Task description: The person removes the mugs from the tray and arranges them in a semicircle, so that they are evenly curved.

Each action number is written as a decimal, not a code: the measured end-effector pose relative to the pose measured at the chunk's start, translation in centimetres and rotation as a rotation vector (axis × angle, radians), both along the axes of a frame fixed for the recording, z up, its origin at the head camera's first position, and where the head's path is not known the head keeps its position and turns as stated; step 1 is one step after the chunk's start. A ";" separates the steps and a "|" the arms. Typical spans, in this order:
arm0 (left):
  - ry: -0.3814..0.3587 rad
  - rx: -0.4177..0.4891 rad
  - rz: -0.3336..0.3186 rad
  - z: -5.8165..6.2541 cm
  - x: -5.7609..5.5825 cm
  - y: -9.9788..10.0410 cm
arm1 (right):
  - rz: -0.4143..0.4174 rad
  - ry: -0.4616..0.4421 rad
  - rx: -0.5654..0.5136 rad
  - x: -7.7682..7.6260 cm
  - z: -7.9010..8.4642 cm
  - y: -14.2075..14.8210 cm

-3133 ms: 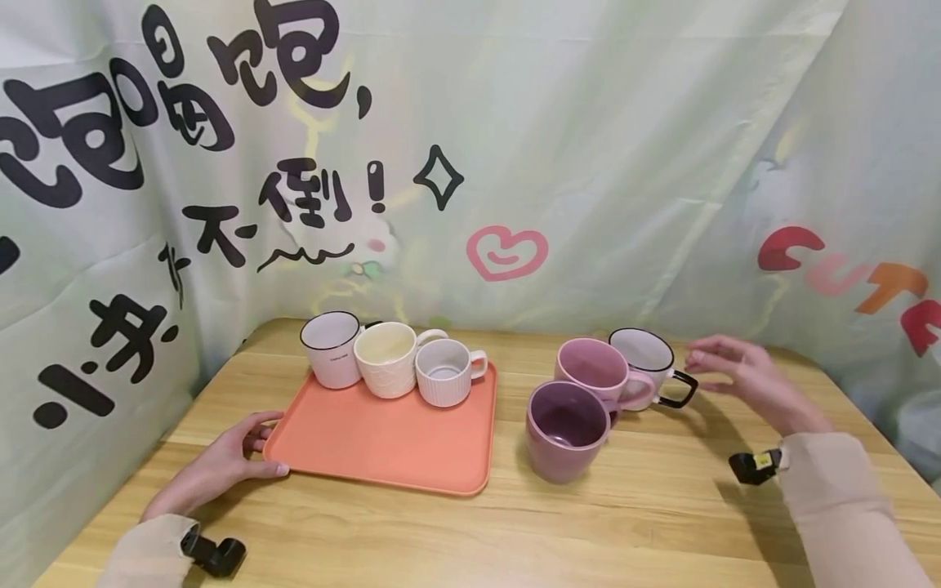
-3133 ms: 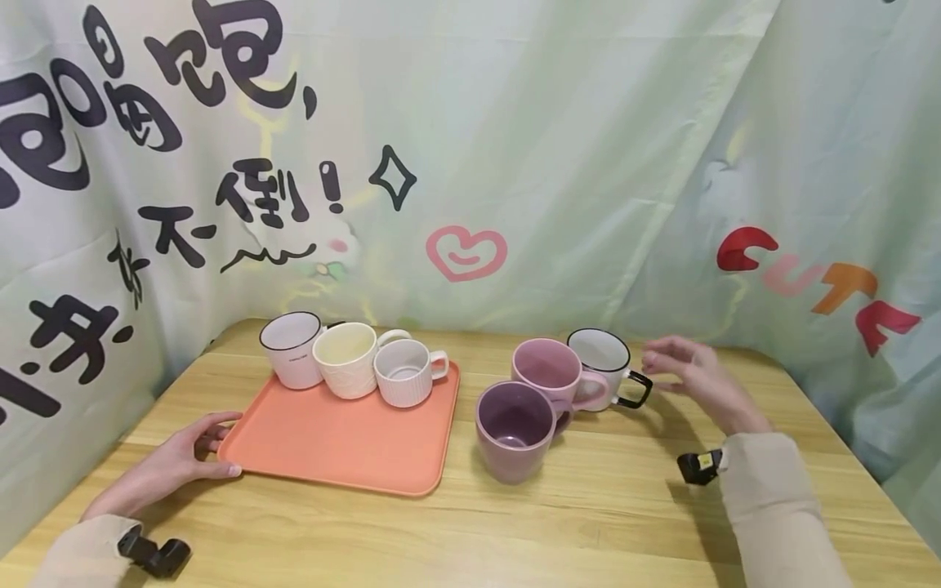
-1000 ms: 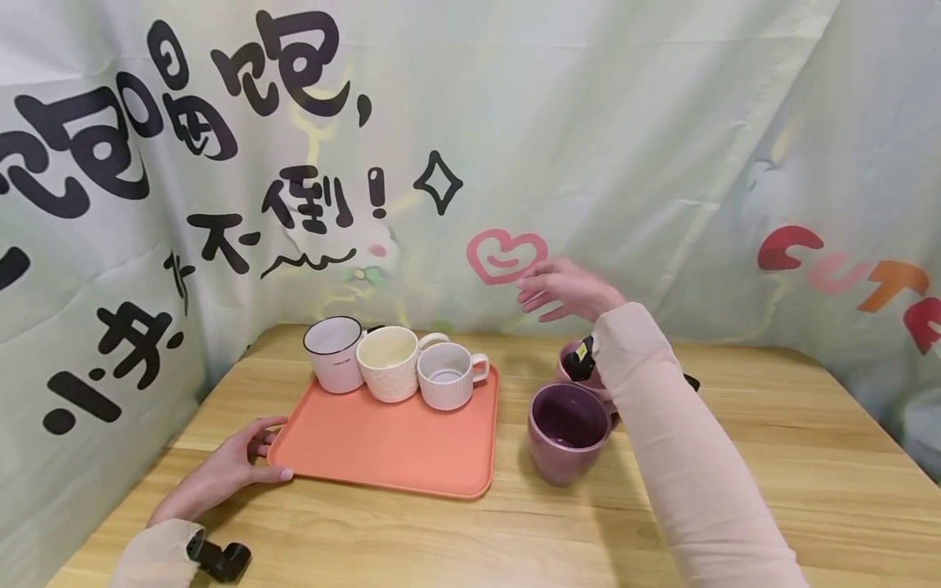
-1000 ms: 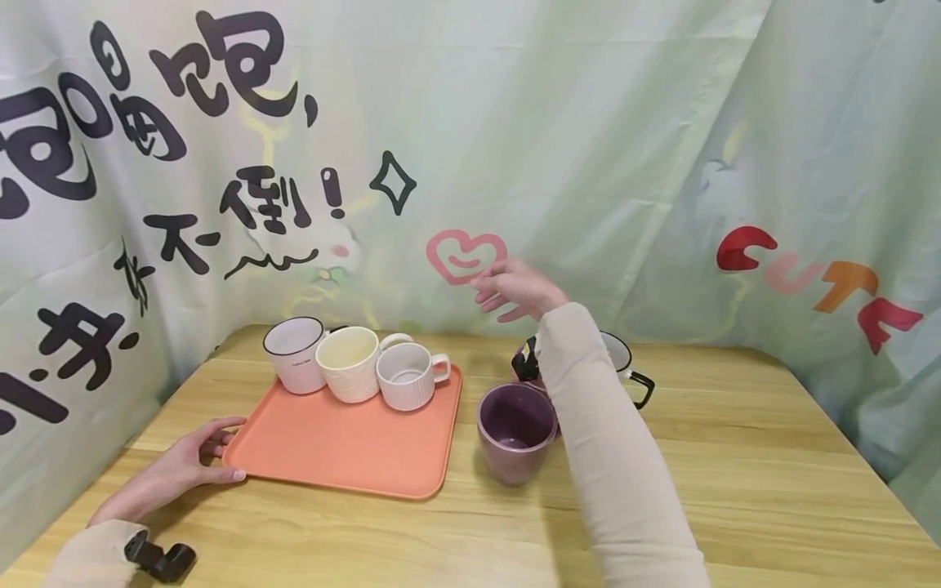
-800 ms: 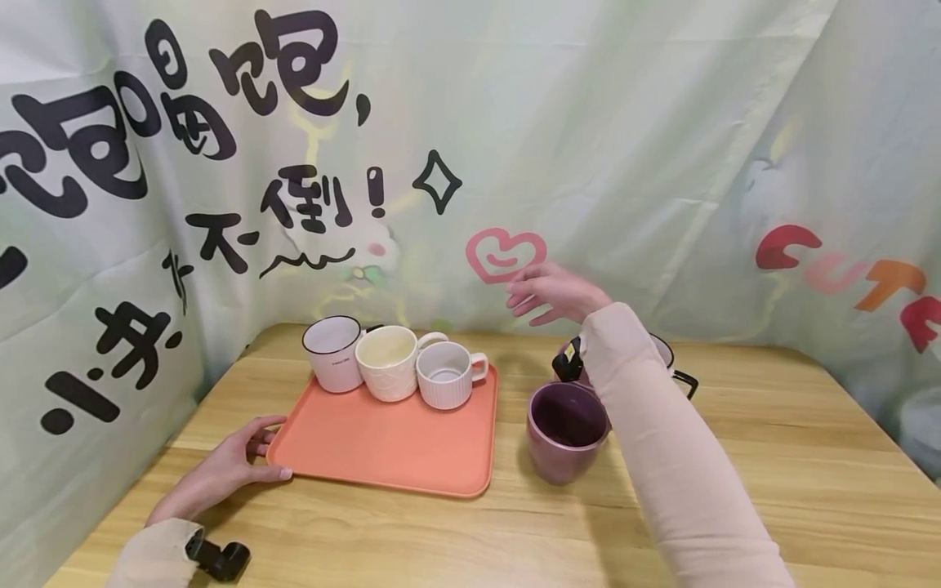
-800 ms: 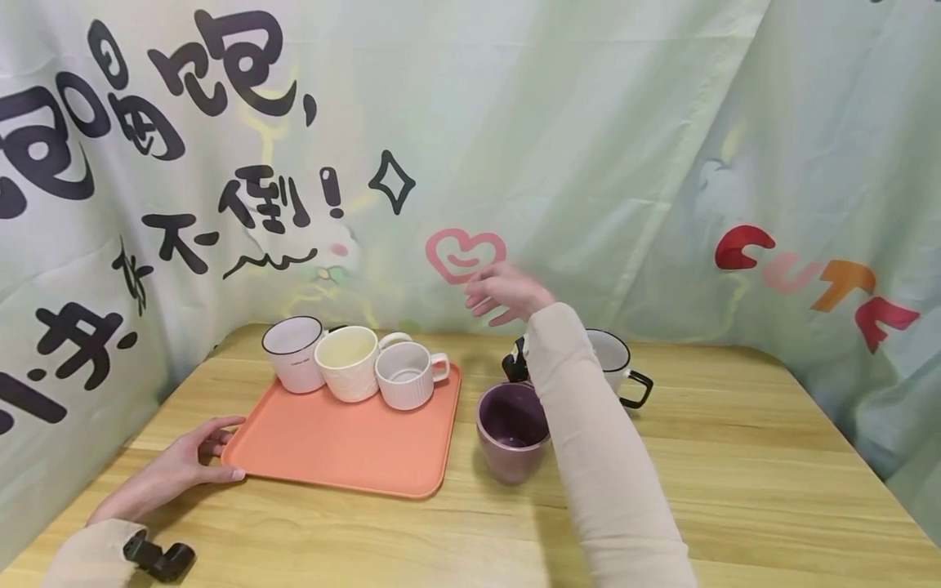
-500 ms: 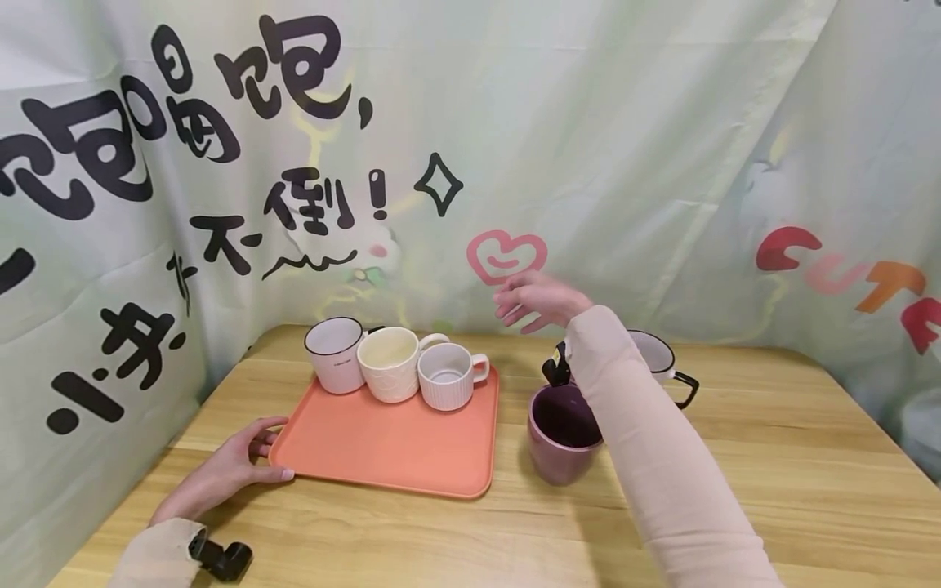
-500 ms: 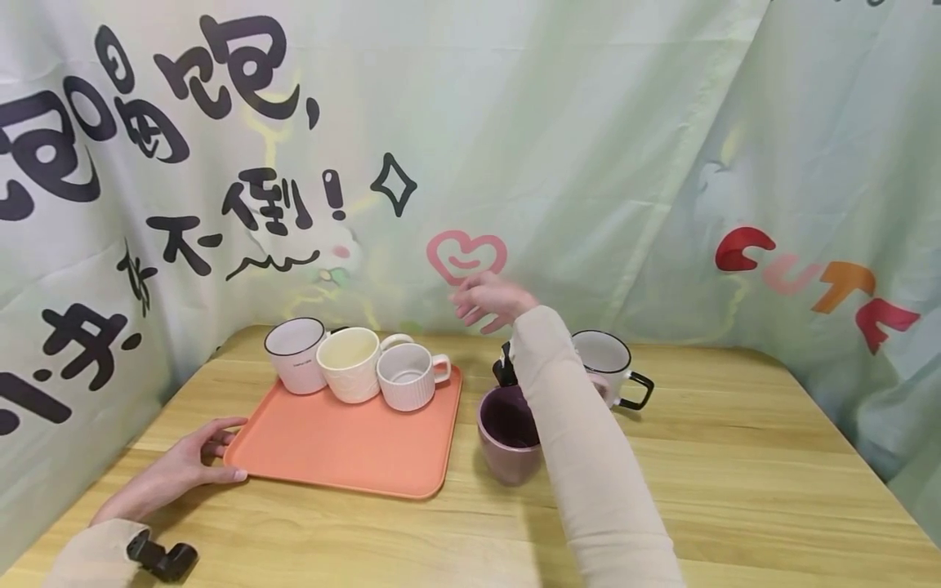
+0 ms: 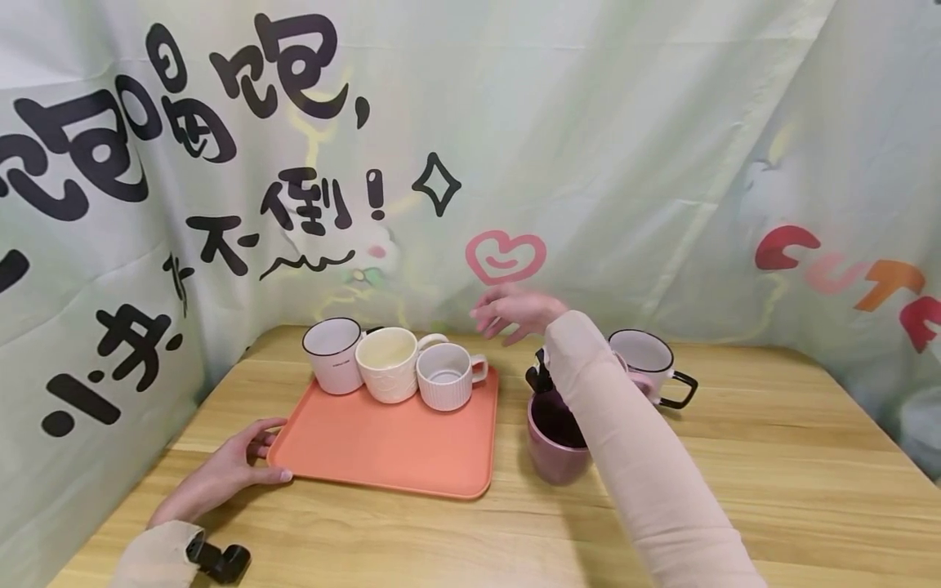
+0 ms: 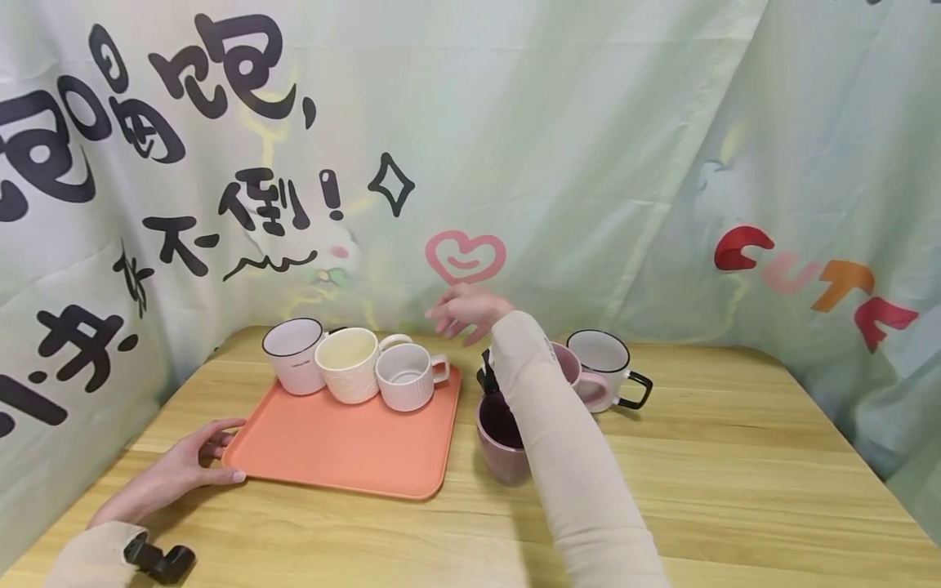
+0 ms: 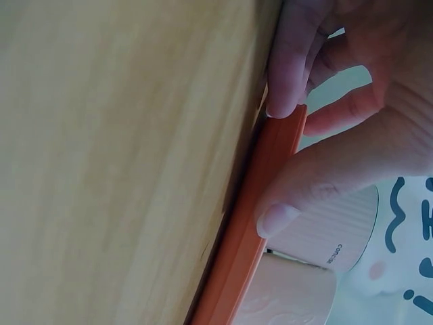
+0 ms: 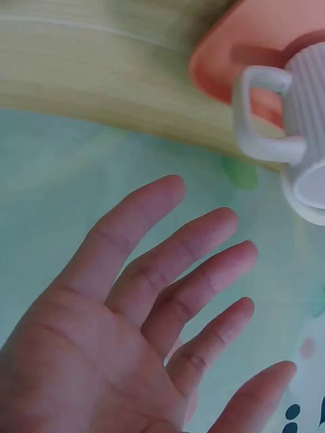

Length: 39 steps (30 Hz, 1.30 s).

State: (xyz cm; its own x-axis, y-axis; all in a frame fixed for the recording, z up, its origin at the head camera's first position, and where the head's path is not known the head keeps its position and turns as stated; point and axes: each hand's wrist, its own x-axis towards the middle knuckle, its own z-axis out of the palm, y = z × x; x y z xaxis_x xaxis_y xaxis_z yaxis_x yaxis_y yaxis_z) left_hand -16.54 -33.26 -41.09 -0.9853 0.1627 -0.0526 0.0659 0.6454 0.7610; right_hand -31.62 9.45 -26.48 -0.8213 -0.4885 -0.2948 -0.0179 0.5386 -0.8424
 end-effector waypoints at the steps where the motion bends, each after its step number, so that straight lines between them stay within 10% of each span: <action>1: 0.004 -0.003 -0.005 0.0 0.0 -0.1 | 0.004 -0.008 -0.004 0.0 -0.1 -0.2; 29: 0.004 0.002 -0.007 0.1 0.2 0.0 | 0.063 -0.248 0.123 -1.8 -3.2 -2.9; 39: -0.001 -0.002 -0.001 0.0 0.0 0.1 | 0.084 -0.153 0.178 -0.9 -4.3 -3.4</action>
